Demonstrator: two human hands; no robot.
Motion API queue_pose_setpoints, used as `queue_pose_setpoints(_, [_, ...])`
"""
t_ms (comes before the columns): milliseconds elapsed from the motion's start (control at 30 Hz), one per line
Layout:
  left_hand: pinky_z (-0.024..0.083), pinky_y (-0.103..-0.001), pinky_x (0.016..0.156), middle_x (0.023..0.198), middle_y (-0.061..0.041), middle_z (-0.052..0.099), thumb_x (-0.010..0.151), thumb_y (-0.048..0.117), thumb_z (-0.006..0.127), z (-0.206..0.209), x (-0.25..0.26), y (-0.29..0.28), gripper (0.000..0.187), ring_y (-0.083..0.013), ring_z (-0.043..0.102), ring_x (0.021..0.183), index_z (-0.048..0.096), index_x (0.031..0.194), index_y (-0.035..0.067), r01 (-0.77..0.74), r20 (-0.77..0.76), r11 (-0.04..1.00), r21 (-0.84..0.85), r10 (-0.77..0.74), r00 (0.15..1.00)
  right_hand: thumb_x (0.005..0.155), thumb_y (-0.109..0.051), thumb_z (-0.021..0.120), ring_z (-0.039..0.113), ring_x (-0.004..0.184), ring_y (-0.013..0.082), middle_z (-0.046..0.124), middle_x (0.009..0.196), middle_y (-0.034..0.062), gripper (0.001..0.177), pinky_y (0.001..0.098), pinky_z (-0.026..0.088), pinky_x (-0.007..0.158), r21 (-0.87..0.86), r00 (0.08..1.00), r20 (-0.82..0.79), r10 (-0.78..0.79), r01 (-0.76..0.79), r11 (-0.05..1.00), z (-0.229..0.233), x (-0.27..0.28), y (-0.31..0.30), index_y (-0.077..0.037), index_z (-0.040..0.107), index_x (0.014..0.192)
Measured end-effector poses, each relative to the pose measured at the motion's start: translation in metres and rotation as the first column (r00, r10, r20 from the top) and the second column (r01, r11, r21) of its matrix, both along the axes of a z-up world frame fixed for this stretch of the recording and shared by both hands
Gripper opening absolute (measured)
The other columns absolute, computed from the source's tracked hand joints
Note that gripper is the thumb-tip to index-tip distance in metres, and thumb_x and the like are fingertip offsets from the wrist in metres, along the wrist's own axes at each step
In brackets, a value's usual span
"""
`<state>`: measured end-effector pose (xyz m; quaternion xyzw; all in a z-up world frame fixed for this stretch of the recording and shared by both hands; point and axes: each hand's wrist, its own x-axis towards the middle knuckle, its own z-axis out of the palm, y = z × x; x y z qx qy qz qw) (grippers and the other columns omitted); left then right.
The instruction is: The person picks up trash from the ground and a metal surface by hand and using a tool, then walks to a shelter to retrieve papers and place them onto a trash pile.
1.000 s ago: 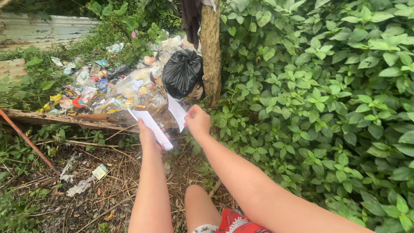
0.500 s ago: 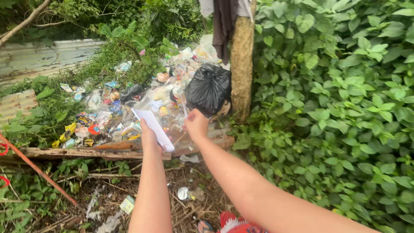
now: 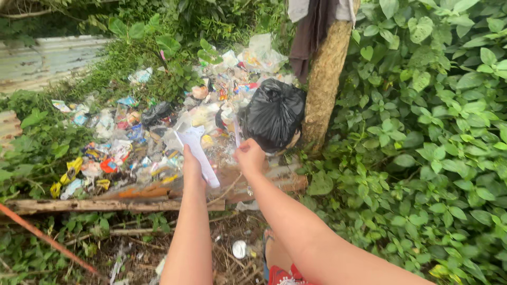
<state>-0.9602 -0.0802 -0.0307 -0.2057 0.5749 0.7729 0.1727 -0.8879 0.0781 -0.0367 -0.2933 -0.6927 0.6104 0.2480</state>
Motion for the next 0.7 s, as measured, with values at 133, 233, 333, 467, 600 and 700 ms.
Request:
queue_pose_setpoints(133, [0.054,-0.055,0.062,0.115,-0.008,0.065,0.091,0.073,0.036,-0.012,-0.063,0.012,0.077,-0.0313,0.068,0.092,0.05,0.143,0.018,0.059,-0.02,0.996,-0.068,-0.06,0.998,0.083,-0.004,0.072,0.079,0.068,0.0174,0.077,0.077,0.0103,0.008,0.0295,0.061,0.06,-0.085,0.999,-0.053,-0.008,0.004,0.996,-0.016,-0.058,0.014,-0.001,0.067,0.088])
queue_pose_setpoints(233, [0.052,-0.056,0.059,0.113,-0.011,0.064,0.091,0.073,0.035,-0.019,-0.089,0.028,0.077,-0.0324,0.066,0.09,0.054,0.142,0.019,0.1,-0.021,0.993,-0.061,-0.101,0.995,0.08,-0.003,0.073,0.079,0.068,0.018,0.076,0.078,0.0088,0.007,0.0301,0.063,0.058,-0.131,0.997,-0.068,-0.023,0.014,0.991,-0.022,-0.084,0.03,-0.001,0.07,0.087])
queue_pose_setpoints(333, [0.05,-0.056,0.059,0.109,-0.011,0.063,0.091,0.072,0.035,-0.026,-0.105,0.031,0.072,-0.0344,0.066,0.088,0.052,0.139,0.022,0.107,0.036,0.993,-0.058,-0.105,0.994,0.079,-0.008,0.076,0.078,0.066,0.0152,0.077,0.071,0.0086,0.007,0.028,0.061,0.061,-0.055,0.998,0.031,-0.063,0.065,0.996,-0.026,-0.1,0.029,-0.001,0.073,0.08])
queue_pose_setpoints(467, [0.051,-0.054,0.061,0.103,-0.008,0.06,0.095,0.072,0.035,-0.031,-0.13,0.04,0.07,-0.0298,0.064,0.085,0.056,0.132,0.017,0.121,0.101,0.992,-0.034,-0.117,0.988,0.079,-0.014,0.075,0.073,0.06,0.0148,0.076,0.067,0.0071,0.01,0.0303,0.056,0.061,0.055,0.991,0.081,-0.109,0.105,0.993,-0.022,-0.12,0.031,-0.004,0.074,0.078])
queue_pose_setpoints(600, [0.049,-0.056,0.058,0.094,-0.009,0.06,0.097,0.072,0.034,-0.039,-0.159,0.042,0.071,-0.0281,0.062,0.078,0.06,0.123,0.011,0.18,0.023,0.984,-0.001,-0.18,0.983,0.072,-0.013,0.078,0.073,0.06,0.019,0.075,0.065,0.0094,0.011,0.0335,0.055,0.061,0.068,0.979,0.159,-0.124,0.114,0.991,-0.029,-0.143,0.034,-0.003,0.075,0.077])
queue_pose_setpoints(700, [0.054,-0.055,0.062,0.096,-0.008,0.064,0.094,0.071,0.034,-0.045,-0.185,0.043,0.069,-0.0288,0.063,0.08,0.06,0.119,0.012,0.192,0.084,0.981,-0.001,-0.192,0.978,0.074,-0.014,0.075,0.075,0.064,0.0195,0.076,0.068,0.0083,0.01,0.0334,0.057,0.065,0.144,0.98,0.094,-0.175,0.161,0.976,-0.046,-0.169,0.035,-0.005,0.076,0.078])
